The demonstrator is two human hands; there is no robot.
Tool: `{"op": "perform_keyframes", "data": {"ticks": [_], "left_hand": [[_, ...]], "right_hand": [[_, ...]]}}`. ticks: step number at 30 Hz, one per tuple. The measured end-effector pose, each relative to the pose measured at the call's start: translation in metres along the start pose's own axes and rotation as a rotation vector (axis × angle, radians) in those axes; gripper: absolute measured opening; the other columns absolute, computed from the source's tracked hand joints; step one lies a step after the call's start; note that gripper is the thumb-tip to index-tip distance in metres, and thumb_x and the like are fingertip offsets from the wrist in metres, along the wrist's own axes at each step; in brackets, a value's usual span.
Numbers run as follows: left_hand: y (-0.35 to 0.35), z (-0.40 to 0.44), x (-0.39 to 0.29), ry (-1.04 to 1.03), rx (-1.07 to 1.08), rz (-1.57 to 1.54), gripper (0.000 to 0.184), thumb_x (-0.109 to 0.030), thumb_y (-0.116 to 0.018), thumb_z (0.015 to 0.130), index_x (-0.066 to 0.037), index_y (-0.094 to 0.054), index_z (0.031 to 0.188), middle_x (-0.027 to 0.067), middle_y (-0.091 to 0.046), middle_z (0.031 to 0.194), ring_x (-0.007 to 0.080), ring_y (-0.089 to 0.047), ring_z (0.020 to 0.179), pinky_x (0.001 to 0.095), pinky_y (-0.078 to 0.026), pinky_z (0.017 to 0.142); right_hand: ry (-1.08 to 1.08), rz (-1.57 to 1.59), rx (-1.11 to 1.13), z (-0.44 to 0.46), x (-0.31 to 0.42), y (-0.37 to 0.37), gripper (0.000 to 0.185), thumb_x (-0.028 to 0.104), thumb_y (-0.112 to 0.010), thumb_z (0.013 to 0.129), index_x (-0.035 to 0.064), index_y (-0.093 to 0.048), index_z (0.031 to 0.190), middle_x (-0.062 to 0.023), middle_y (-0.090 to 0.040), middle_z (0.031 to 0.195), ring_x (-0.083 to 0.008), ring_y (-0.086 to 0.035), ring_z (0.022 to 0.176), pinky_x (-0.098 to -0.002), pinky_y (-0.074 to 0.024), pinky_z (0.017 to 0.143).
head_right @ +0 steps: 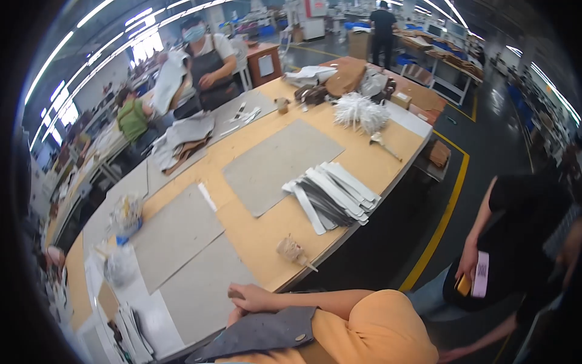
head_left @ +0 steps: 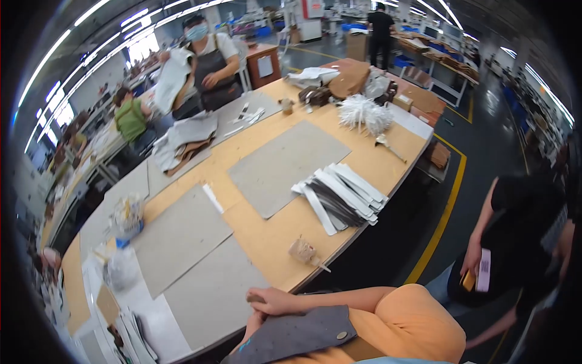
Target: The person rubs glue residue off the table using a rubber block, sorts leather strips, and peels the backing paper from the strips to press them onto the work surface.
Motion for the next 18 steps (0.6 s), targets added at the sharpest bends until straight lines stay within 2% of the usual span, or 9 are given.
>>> {"op": "perform_keyframes", "data": {"ticks": [3, 6, 10, 11, 14, 15, 18], "left_hand": [[0.005, -0.011, -0.006, 0.016, -0.087, -0.066, 0.018, -0.007, -0.053, 0.081, 0.001, -0.056, 0.097, 0.0208, -0.059, 0.090, 0.0383, -0.058, 0.082, 0.0404, -0.046, 0.073], [0.007, -0.007, -0.009, 0.041, -0.172, -0.141, 0.017, -0.008, -0.050, 0.086, -0.001, -0.056, 0.100, 0.0175, -0.060, 0.090, 0.0358, -0.059, 0.084, 0.0367, -0.046, 0.072], [0.013, -0.008, -0.028, -0.033, -0.252, 0.095, 0.017, -0.006, -0.052, 0.085, -0.001, -0.055, 0.100, 0.0175, -0.057, 0.089, 0.0359, -0.058, 0.080, 0.0405, -0.046, 0.070], [0.012, -0.007, -0.031, -0.123, -0.279, 0.214, 0.020, -0.006, -0.055, 0.081, -0.001, -0.056, 0.100, 0.0156, -0.057, 0.088, 0.0335, -0.058, 0.079, 0.0410, -0.046, 0.068], [0.006, 0.001, -0.028, -0.286, -0.305, 0.356, 0.023, -0.005, -0.058, 0.077, -0.001, -0.056, 0.099, 0.0140, -0.057, 0.088, 0.0306, -0.058, 0.081, 0.0388, -0.046, 0.070], [0.005, 0.003, -0.027, -0.324, -0.321, 0.426, 0.024, -0.006, -0.059, 0.075, -0.002, -0.057, 0.099, 0.0110, -0.057, 0.090, 0.0260, -0.057, 0.085, 0.0372, -0.045, 0.073], [0.003, 0.006, -0.032, -0.410, -0.407, 0.519, 0.025, -0.007, -0.061, 0.075, -0.003, -0.056, 0.099, 0.0085, -0.055, 0.092, 0.0238, -0.057, 0.086, 0.0371, -0.044, 0.075]], "right_hand": [[0.008, 0.021, -0.013, 0.008, -0.003, -0.001, 0.025, 0.018, -0.053, 0.086, 0.0091, -0.049, 0.109, -0.0168, -0.063, 0.086, -0.0331, -0.061, 0.080, -0.0370, -0.0478, 0.070], [0.012, 0.022, -0.069, 0.011, -0.002, -0.002, 0.024, 0.015, -0.052, 0.086, 0.0086, -0.049, 0.109, -0.0178, -0.062, 0.088, -0.0331, -0.061, 0.080, -0.0371, -0.0475, 0.070], [-0.058, -0.016, -0.035, 0.019, -0.005, 0.004, 0.025, 0.013, -0.052, 0.086, 0.0078, -0.049, 0.109, -0.0194, -0.061, 0.090, -0.0332, -0.060, 0.082, -0.0382, -0.0470, 0.070], [-0.006, -0.070, -0.039, 0.022, -0.017, 0.003, 0.026, 0.015, -0.052, 0.085, 0.0063, -0.049, 0.109, -0.0199, -0.061, 0.090, -0.0338, -0.060, 0.082, -0.0388, -0.0468, 0.071], [-0.193, -0.084, 0.024, 0.023, -0.032, 0.011, 0.028, 0.018, -0.054, 0.085, 0.0046, -0.049, 0.108, -0.0198, -0.061, 0.090, -0.0325, -0.060, 0.082, -0.0380, -0.0467, 0.072], [-0.191, -0.066, 0.006, 0.021, -0.038, 0.010, 0.028, 0.020, -0.054, 0.085, 0.0040, -0.049, 0.108, -0.0196, -0.060, 0.090, -0.0320, -0.060, 0.082, -0.0375, -0.0466, 0.071], [-0.195, -0.036, -0.048, 0.017, -0.047, 0.015, 0.031, 0.024, -0.055, 0.085, 0.0027, -0.050, 0.107, -0.0185, -0.060, 0.088, -0.0297, -0.060, 0.081, -0.0359, -0.0462, 0.071]]}}
Point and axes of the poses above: each hand's wrist, its own z-axis towards the middle knuckle, its own y-axis out of the back of the hand, x = y × z, the point moved 1 cm from there along z, towards the middle knuckle
